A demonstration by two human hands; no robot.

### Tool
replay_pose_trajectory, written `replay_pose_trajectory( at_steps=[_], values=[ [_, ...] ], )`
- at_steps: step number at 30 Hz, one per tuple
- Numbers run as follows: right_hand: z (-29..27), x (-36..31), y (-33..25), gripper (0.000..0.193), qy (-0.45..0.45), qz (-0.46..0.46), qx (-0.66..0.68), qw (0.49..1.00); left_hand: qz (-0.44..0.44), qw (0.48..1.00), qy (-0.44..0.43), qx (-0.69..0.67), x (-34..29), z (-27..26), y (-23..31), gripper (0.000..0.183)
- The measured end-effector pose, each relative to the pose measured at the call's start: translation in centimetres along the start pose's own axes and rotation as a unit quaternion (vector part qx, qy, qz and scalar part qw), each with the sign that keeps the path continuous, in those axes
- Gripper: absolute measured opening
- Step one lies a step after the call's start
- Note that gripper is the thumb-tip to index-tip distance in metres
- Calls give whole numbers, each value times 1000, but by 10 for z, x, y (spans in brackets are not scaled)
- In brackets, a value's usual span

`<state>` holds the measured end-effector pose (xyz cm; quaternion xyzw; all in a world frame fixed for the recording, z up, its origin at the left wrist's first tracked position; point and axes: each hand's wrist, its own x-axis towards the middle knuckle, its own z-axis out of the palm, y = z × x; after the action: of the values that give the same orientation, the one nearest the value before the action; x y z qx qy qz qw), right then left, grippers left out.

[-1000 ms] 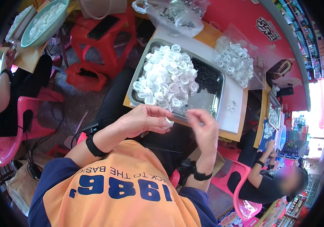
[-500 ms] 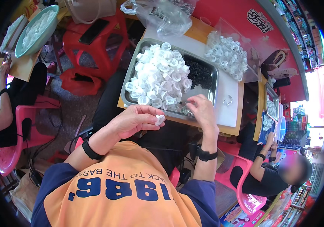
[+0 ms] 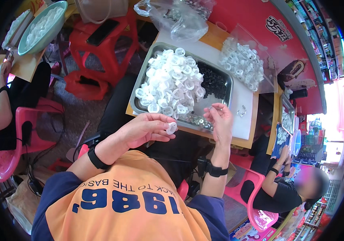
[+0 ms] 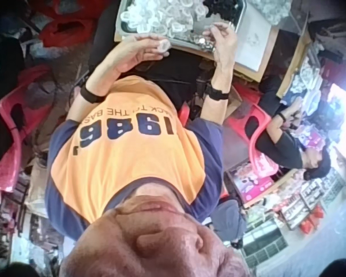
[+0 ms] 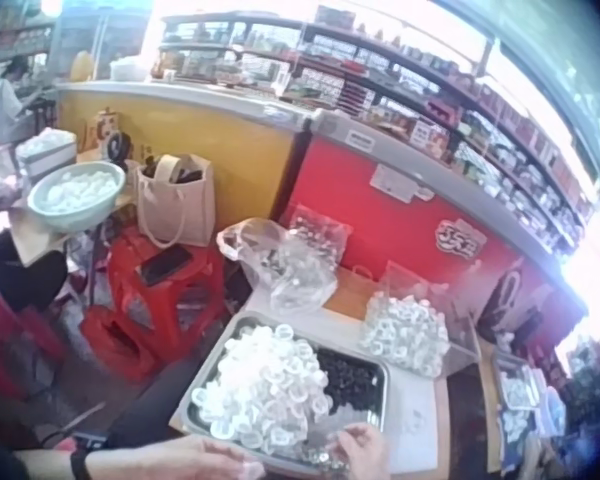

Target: Assemble small plastic components into clear housings at a manufacturing workstation.

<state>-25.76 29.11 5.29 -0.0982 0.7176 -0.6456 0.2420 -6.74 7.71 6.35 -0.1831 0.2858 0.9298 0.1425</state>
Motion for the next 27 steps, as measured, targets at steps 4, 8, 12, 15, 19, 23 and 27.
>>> replay_pose_trajectory(
  at_steps=[4,8,12,15,19,23,27],
  values=[
    [9,-15,0,19,-1,77,233,969,-11,998,-9,-53,5,-5,-2,29],
    [20,-30,-11,19,-7,102,264,959,-11,997,1,-73,5,-5,-2,29],
    [27,-38,-14,18,-42,66,228,970,-1,995,-7,-101,4,-1,-1,31],
    [36,-44,-20,17,-55,45,207,976,14,994,-25,-105,1,3,3,30],
    [51,-53,-27,17,-80,16,181,980,46,996,-39,-62,2,0,-1,26],
    [65,-63,-33,16,-134,42,181,973,73,997,5,20,4,9,-1,22],
    [74,-67,-33,14,-162,26,152,975,85,996,-14,26,4,5,-3,18]
  ],
)
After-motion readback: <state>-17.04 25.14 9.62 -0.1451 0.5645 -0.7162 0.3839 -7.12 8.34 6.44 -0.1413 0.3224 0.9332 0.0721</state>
